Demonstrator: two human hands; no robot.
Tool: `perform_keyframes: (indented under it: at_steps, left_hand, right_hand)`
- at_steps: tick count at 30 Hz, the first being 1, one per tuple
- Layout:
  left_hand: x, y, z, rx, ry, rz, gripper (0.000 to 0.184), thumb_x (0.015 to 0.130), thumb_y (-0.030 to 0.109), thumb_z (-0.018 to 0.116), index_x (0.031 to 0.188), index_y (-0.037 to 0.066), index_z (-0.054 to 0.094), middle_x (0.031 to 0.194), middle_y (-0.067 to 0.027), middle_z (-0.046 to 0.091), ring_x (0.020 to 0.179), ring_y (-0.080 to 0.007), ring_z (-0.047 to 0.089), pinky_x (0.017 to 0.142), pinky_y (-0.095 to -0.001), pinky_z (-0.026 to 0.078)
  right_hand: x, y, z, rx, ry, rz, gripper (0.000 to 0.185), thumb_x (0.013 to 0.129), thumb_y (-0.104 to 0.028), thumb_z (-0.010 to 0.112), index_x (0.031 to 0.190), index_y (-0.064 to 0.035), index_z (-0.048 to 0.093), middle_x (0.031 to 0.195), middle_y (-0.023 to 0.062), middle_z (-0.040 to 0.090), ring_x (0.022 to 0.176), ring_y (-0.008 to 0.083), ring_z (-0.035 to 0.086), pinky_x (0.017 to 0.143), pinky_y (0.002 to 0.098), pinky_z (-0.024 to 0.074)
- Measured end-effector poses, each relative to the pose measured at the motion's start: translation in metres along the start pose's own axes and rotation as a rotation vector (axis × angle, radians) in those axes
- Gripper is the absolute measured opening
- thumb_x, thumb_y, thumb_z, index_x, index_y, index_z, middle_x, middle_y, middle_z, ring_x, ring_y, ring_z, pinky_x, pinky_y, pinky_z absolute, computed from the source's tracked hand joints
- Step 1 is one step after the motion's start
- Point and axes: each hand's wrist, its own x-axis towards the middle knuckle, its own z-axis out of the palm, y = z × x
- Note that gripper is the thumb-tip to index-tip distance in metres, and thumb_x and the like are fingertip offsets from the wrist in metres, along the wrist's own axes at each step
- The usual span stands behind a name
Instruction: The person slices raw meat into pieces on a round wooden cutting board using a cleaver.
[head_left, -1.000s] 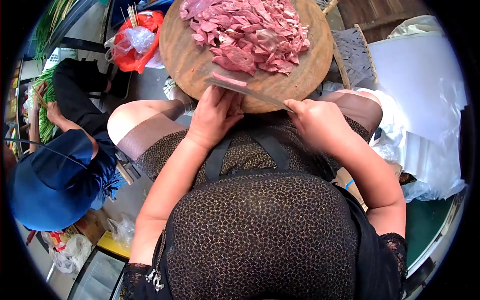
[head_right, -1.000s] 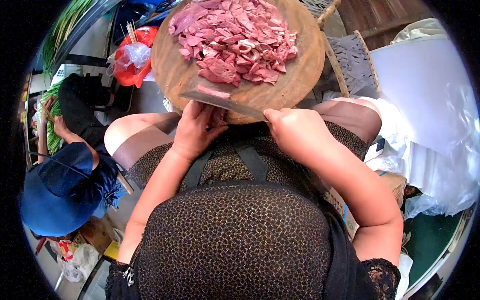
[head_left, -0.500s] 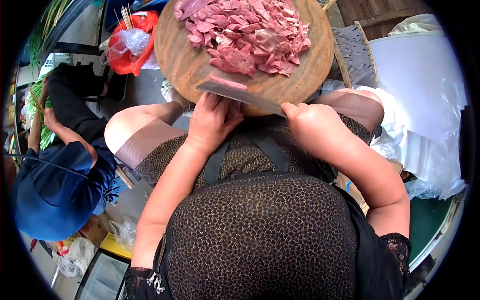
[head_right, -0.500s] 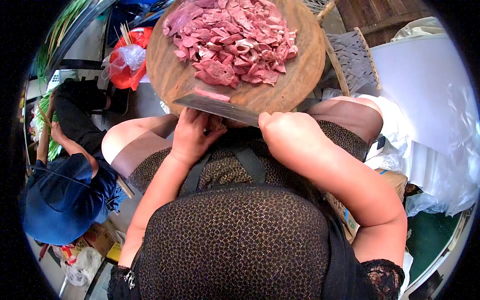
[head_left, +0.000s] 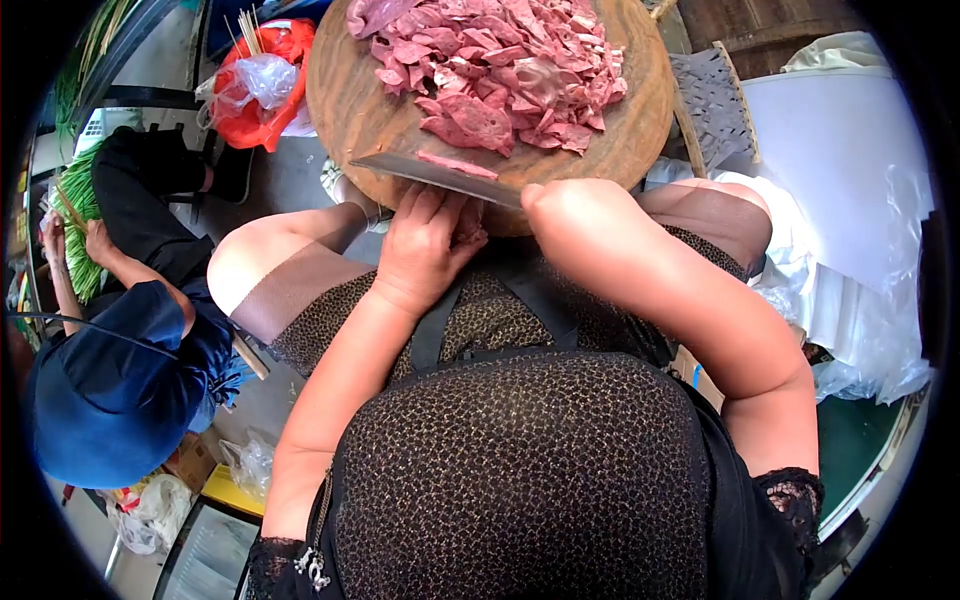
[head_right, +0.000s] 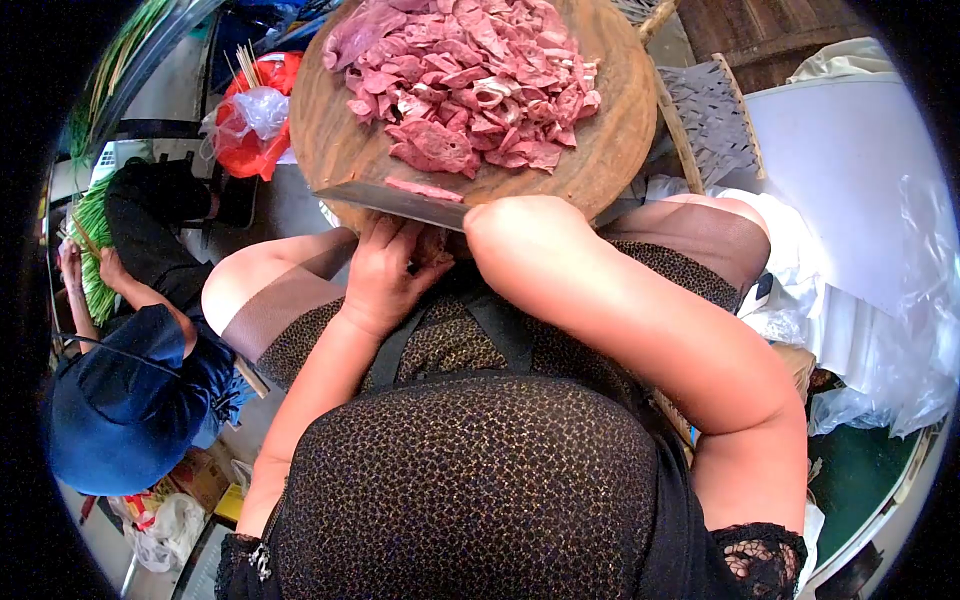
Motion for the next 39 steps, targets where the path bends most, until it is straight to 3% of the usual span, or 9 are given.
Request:
perform_keyframes:
  at_steps: [8, 10, 14, 18, 21, 27, 29, 35, 39]
  left_hand:
    - [-0.002, 0.0, 0.0, -0.04, 0.035, 0.058, 0.065, 0.065, 0.013, 0.081, 0.125, 0.003, 0.059, 0.128, -0.0165, 0.057, 0.119, -0.039, 0.054, 0.105, -0.0461, 0.044]
    - [0.002, -0.004, 0.001, -0.074, 0.093, 0.111, 0.064, 0.064, 0.012, 0.081, 0.124, 0.002, 0.059, 0.126, -0.0165, 0.057, 0.117, -0.0392, 0.055, 0.103, -0.0457, 0.046]
    - [0.002, -0.003, -0.004, -0.049, 0.066, 0.1, 0.067, 0.067, 0.014, 0.084, 0.127, 0.001, 0.059, 0.128, -0.0197, 0.058, 0.115, -0.0386, 0.058, 0.099, -0.0446, 0.049]
    - [0.001, -0.006, 0.001, 0.0, 0.097, 0.118, 0.067, 0.068, 0.02, 0.085, 0.129, 0.004, 0.059, 0.129, -0.0163, 0.057, 0.116, -0.0383, 0.057, 0.099, -0.0432, 0.049]
    - [-0.001, -0.002, 0.002, 0.014, 0.096, 0.095, 0.074, 0.06, 0.016, 0.085, 0.128, 0.006, 0.06, 0.127, -0.0126, 0.055, 0.116, -0.0375, 0.055, 0.1, -0.0452, 0.047]
    - [-0.001, -0.004, 0.002, 0.086, 0.036, 0.063, 0.069, 0.064, 0.023, 0.084, 0.128, 0.008, 0.062, 0.129, -0.0118, 0.055, 0.12, -0.0374, 0.052, 0.102, -0.0464, 0.046]
    - [-0.001, -0.005, 0.004, 0.045, 0.03, 0.067, 0.063, 0.068, 0.026, 0.085, 0.124, 0.006, 0.063, 0.121, -0.0129, 0.058, 0.11, -0.0385, 0.055, 0.097, -0.0462, 0.047]
    - [-0.004, -0.005, 0.007, 0.112, 0.052, 0.073, 0.064, 0.069, 0.029, 0.085, 0.124, 0.005, 0.062, 0.129, -0.015, 0.056, 0.121, -0.0393, 0.052, 0.105, -0.0465, 0.043]
    - [-0.005, -0.01, 0.009, 0.083, 0.047, 0.054, 0.066, 0.069, 0.029, 0.085, 0.125, 0.004, 0.062, 0.13, -0.0161, 0.056, 0.123, -0.0401, 0.052, 0.106, -0.0474, 0.043]
  right_hand:
    - [0.061, -0.003, 0.02, -0.048, 0.028, -0.095, 0.016, 0.082, -0.016, 0.061, 0.082, -0.0037, 0.072, 0.08, 0.018, 0.071, 0.079, 0.0367, 0.072, 0.071, 0.0475, 0.0581]
    - [0.062, 0.01, 0.033, 0.038, 0.241, -0.081, 0.019, 0.085, -0.017, 0.059, 0.096, -0.0046, 0.068, 0.085, 0.0196, 0.071, 0.083, 0.0373, 0.07, 0.073, 0.0482, 0.0571]
    - [0.039, 0.016, 0.018, 0.11, 0.413, 0.007, 0.021, 0.093, -0.02, 0.053, 0.1, -0.0064, 0.068, 0.086, 0.0214, 0.07, 0.083, 0.0377, 0.07, 0.072, 0.0511, 0.0554]
    - [-0.01, 0.023, 0.002, 0.033, 0.279, -0.002, 0.021, 0.094, -0.02, 0.053, 0.102, -0.0065, 0.068, 0.083, 0.0196, 0.07, 0.078, 0.0389, 0.069, 0.07, 0.0502, 0.0553]
    - [-0.038, 0.025, 0.004, 0.026, 0.186, 0.016, 0.024, 0.095, -0.019, 0.059, 0.112, -0.0037, 0.067, 0.092, 0.0204, 0.07, 0.084, 0.0388, 0.068, 0.075, 0.0469, 0.0552]
    - [-0.06, 0.021, 0.007, -0.071, 0.102, 0.054, 0.024, 0.093, -0.015, 0.058, 0.113, -0.0031, 0.066, 0.085, 0.0186, 0.069, 0.077, 0.0367, 0.069, 0.068, 0.0452, 0.056]
    - [-0.062, 0.019, 0.008, -0.094, 0.086, 0.071, 0.025, 0.092, -0.013, 0.058, 0.114, -0.0034, 0.065, 0.082, 0.0178, 0.069, 0.075, 0.0366, 0.068, 0.065, 0.0451, 0.056]
    - [-0.053, 0.01, 0.007, -0.131, 0.042, 0.011, 0.006, 0.085, -0.005, 0.054, 0.088, -0.0017, 0.057, 0.072, 0.017, 0.065, 0.068, 0.0354, 0.068, 0.058, 0.0446, 0.0548]
    - [-0.039, 0.011, 0.007, -0.08, 0.006, -0.015, 0.007, 0.085, -0.004, 0.054, 0.089, -0.0007, 0.058, 0.073, 0.0177, 0.066, 0.068, 0.0361, 0.068, 0.059, 0.0448, 0.0549]
